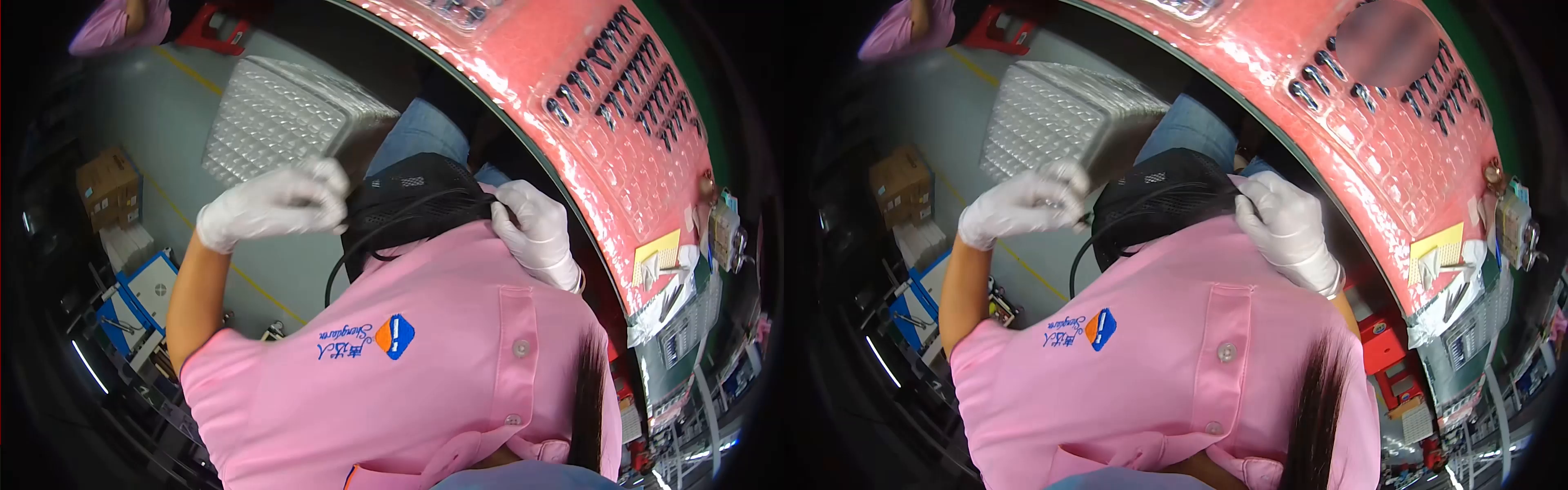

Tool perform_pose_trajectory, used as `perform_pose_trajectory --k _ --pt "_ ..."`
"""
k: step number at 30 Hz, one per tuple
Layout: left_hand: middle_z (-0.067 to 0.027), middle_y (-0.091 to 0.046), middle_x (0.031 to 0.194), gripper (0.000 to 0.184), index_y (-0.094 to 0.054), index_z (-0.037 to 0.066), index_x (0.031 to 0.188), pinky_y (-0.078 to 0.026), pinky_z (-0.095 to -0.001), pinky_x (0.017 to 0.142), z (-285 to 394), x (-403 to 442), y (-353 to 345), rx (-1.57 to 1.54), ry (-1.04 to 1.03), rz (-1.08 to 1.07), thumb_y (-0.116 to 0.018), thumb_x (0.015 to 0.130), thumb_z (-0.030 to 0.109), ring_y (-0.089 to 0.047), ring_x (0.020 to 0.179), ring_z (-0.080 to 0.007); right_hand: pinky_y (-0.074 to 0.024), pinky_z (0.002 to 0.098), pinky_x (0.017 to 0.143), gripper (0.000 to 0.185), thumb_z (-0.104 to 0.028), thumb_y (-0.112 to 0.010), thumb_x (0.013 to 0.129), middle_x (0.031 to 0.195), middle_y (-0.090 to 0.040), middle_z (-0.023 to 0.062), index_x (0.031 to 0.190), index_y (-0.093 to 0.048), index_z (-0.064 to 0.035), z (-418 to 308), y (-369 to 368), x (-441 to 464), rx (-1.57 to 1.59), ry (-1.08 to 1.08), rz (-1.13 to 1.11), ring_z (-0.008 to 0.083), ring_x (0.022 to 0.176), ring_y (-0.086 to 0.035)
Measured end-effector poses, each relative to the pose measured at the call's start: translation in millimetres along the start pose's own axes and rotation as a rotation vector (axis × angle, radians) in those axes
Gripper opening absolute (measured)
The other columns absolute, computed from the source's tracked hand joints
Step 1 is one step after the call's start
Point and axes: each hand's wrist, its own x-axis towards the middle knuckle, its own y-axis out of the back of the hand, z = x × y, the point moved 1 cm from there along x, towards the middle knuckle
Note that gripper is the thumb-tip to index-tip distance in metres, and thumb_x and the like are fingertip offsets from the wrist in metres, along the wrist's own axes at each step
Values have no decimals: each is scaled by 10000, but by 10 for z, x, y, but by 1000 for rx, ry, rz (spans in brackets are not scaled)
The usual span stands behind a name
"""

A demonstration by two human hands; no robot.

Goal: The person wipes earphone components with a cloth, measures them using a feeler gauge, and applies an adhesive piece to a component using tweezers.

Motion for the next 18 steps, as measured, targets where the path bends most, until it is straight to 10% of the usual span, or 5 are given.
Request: perform_pose_trajectory --k 5,10,14,18 --pt "-39 -630 982 143 -697 5 926 -466 -282 849 -836 -640 -434 -317 527 -225 -648 893 135 -561 926 -135 -520 321 647 160 12 -679 742 825 -626 94 895 -648 -20 -1 -60 2 51 34 -50 260 696 -632" --pt "-28 -643 1045 191 -684 4 988 -467 -292 881 -1153 -547 -778 -360 558 -221 -676 869 153 -579 992 -139 -509 336 648 251 0 -709 729 820 -603 88 970 -648 -34 -208 60 182 77 228 -74 258 726 -620" --pt "-86 -611 1213 402 -620 39 1194 -436 -325 972 -623 -352 -474 -305 59 650 -707 855 235 -556 1124 -173 -499 339 658 279 -24 -735 729 813 -579 84 994 -651 -42 -429 34 290 -5 415 -203 263 753 -608" --pt "-117 -561 1313 456 -583 47 1260 -419 -354 1012 -211 89 -521 173 -246 435 -698 861 236 -519 1226 -241 -492 345 666 251 -36 -737 747 803 -564 79 985 -659 -39 -401 -1 314 52 475 -335 262 762 -599"
